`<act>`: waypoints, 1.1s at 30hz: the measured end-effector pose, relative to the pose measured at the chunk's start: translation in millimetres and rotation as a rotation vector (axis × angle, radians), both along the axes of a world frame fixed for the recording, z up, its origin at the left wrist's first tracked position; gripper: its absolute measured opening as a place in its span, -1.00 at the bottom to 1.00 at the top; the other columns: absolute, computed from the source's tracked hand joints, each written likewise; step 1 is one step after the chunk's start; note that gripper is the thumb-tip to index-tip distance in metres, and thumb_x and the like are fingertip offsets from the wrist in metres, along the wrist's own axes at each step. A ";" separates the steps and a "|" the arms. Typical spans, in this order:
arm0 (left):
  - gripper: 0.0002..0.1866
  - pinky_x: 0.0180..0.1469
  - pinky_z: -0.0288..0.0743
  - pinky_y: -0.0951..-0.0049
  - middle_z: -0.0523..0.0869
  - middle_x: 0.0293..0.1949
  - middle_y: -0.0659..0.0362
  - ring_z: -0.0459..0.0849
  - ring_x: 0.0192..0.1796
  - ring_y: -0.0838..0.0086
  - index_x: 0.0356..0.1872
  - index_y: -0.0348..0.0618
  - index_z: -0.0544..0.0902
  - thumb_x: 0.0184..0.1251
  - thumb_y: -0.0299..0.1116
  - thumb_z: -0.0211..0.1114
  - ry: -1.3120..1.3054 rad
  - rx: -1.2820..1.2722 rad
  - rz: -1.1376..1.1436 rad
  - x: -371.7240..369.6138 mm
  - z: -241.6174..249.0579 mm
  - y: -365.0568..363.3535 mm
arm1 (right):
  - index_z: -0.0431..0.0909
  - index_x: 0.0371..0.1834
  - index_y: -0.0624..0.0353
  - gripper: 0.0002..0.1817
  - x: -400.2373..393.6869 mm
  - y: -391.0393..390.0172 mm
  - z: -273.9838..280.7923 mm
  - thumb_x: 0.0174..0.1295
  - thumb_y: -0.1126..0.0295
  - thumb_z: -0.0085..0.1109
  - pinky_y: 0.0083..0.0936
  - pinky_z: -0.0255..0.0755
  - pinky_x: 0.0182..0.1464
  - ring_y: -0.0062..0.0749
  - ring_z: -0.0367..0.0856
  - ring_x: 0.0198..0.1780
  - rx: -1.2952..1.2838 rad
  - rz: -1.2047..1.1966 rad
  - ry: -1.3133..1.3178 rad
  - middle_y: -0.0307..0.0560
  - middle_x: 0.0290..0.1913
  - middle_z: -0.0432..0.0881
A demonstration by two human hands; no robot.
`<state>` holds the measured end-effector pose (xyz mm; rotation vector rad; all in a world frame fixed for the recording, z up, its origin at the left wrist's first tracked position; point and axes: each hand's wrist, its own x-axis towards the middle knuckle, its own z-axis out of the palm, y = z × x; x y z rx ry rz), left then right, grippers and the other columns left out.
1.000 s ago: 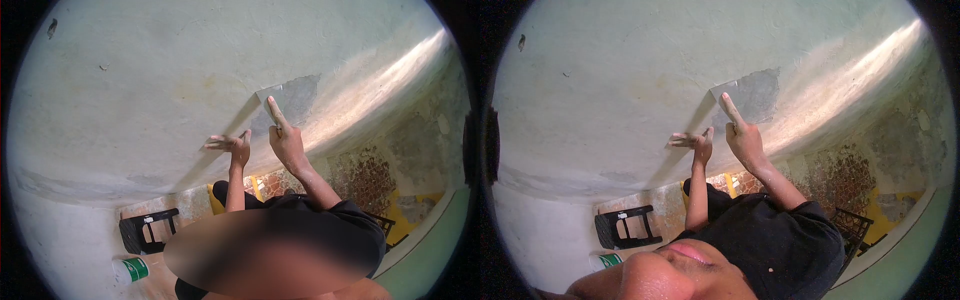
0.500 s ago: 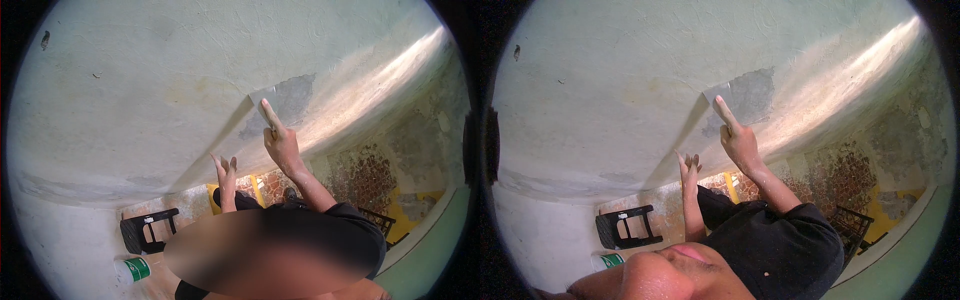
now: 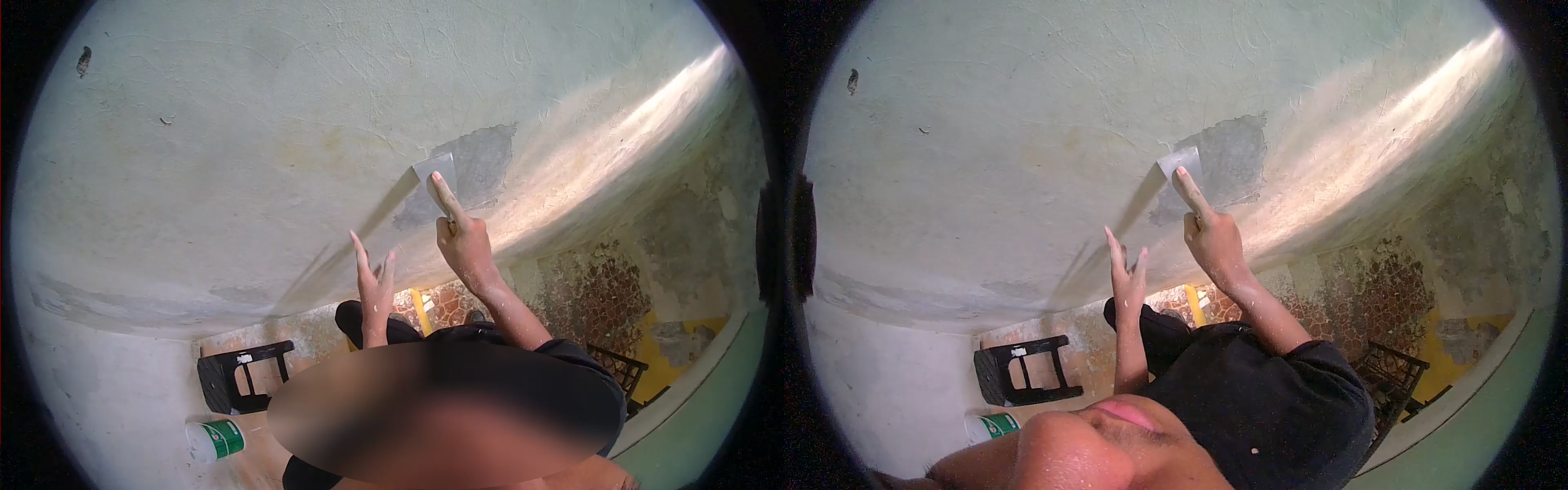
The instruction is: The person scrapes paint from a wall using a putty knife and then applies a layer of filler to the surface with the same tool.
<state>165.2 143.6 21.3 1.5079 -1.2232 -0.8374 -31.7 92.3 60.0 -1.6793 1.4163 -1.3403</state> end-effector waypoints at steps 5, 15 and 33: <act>0.20 0.63 -0.29 -0.36 -0.45 0.60 -0.55 -0.50 0.67 -0.42 0.71 -0.14 -0.40 0.47 -0.01 0.41 -0.496 -0.245 0.252 -48.7 80.9 -34.5 | 0.22 0.68 -0.45 -0.07 4.0 3.6 13.2 0.23 0.64 0.08 -0.13 0.55 -0.30 0.08 0.66 -0.51 0.067 -0.013 -0.016 0.34 -0.44 0.60; 0.58 0.36 -0.46 -0.80 -0.74 0.38 -0.79 -0.80 0.49 -0.65 0.59 -0.34 -0.64 0.17 0.40 0.47 -0.638 -0.273 0.294 -84.3 96.2 -94.4 | 0.24 0.69 -0.28 -0.05 8.8 -0.9 6.1 0.18 0.71 0.09 -0.51 0.48 -0.34 -0.32 0.51 -0.57 0.016 0.005 -0.098 0.34 -0.19 0.68; 0.74 0.44 -0.50 -0.65 -0.72 0.41 -0.73 -0.66 0.57 -0.53 0.46 -0.48 -0.78 0.05 0.24 0.67 -0.505 -0.308 0.311 -90.3 88.6 -119.6 | 0.26 0.68 -0.13 -0.07 15.6 -14.5 6.7 0.16 0.75 0.07 -0.60 0.41 -0.37 -0.53 0.34 -0.56 0.003 -0.005 -0.126 0.22 -0.12 0.73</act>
